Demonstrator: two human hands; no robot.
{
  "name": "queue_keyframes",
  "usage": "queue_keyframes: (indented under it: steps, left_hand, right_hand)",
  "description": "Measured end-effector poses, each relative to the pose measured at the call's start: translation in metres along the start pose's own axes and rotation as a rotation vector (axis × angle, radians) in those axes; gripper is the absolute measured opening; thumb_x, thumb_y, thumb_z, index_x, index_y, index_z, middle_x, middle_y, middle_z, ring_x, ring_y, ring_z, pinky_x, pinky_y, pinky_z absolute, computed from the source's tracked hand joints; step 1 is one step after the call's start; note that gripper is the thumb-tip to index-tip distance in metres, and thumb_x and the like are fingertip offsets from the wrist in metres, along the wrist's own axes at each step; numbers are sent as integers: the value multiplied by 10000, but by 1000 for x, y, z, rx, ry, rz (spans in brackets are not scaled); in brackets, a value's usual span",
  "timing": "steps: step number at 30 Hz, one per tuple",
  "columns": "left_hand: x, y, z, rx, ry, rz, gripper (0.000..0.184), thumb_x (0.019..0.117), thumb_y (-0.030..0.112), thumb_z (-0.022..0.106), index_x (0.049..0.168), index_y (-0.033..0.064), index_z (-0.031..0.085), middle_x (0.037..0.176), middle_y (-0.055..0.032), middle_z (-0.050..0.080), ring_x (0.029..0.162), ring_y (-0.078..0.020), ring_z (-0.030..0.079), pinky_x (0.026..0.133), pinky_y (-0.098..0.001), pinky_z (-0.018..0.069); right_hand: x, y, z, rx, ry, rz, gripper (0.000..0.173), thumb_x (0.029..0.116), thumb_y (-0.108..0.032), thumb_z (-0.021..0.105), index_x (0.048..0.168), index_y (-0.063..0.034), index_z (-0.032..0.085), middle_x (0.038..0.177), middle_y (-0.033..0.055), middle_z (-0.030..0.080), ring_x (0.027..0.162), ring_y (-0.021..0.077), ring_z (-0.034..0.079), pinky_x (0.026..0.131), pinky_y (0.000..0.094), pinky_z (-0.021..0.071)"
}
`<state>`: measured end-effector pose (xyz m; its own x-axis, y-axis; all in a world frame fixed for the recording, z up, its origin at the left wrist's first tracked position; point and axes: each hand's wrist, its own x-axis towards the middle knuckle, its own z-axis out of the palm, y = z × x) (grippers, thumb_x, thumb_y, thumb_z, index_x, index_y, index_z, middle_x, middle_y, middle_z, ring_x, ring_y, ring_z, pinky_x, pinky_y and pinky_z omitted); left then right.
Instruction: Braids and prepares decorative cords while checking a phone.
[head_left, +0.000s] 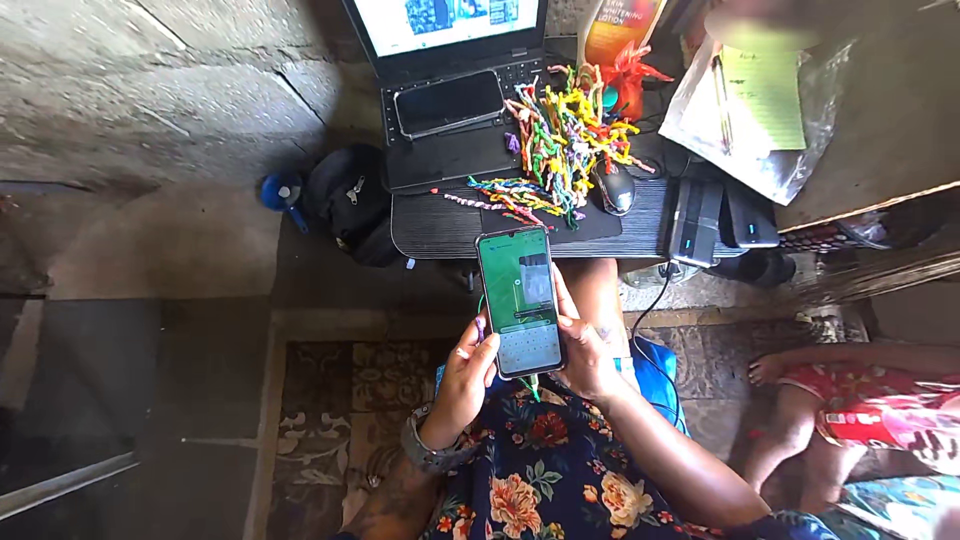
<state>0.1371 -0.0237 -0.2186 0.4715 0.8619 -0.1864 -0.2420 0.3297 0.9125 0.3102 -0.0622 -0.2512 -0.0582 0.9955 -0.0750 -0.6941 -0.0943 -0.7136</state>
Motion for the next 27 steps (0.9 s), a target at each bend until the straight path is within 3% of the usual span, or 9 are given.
queue_keyframes:
  steps: [2,7,10,13,15,18,21,23,27]
  left_hand:
    - [1,0,-3,-9,33,-2,370,1045,44,365,1397,-40,442,1063,44,672,648,74,504,572,-83,416]
    - [4,-3,-20,-81,94,-20,337,1041,45,366,1352,-3,485,1027,40,677,626,65,515,556,-85,424]
    - [5,-2,-28,-113,143,-30,339,1048,41,340,1346,8,500,1021,31,698,630,61,539,551,-85,430]
    - [7,-2,-37,-141,168,-36,337,1062,51,310,1338,26,502,989,25,709,661,40,587,585,-97,474]
    - [12,-4,-44,-140,184,-40,341,1068,57,298,1332,34,512,936,25,694,630,37,558,570,-102,462]
    - [19,-6,-54,-115,241,-94,333,1078,63,293,1317,46,524,883,23,689,616,20,567,572,-122,480]
    - [32,-12,-68,-75,271,-137,347,1093,81,296,1367,47,506,908,4,689,663,-13,609,629,-160,526]
    - [43,-17,-78,-60,297,-156,333,1101,100,314,1347,59,534,863,3,663,638,-21,576,615,-169,508]
    - [60,-23,-91,-80,328,-205,323,1113,126,332,1361,57,526,897,-30,670,686,-64,619,673,-217,549]
  right_hand:
    - [5,0,3,-81,8,13,843,983,-367,482,1649,-239,-18,1602,40,352,1301,116,555,1044,336,515]
    - [17,1,5,-313,-56,64,790,1012,-270,403,1642,-128,-52,1643,120,266,1319,112,547,1052,316,517]
    - [20,1,5,-397,-84,134,752,1021,-212,390,1644,-114,-18,1620,121,325,1271,110,588,995,300,557]
    - [21,4,1,-510,-100,212,721,1009,-187,364,1645,-115,33,1485,94,503,958,35,648,696,184,536]
    - [25,7,-1,-523,-130,234,708,1007,-156,350,1635,-79,33,1340,86,598,801,23,628,622,168,507]
    - [34,11,-1,-537,-146,265,679,1018,-123,335,1627,-67,38,1219,52,634,679,-20,555,584,134,462]
    - [49,19,-4,-565,-115,299,668,1025,-127,327,1635,-92,58,1025,20,660,624,-8,551,567,146,464]
    - [60,25,-6,-579,-82,322,651,1030,-127,316,1637,-102,83,920,10,644,616,18,568,575,171,483]
    - [75,39,-12,-496,-54,310,626,1027,-105,297,1628,-104,120,1058,53,653,679,49,624,631,200,539]
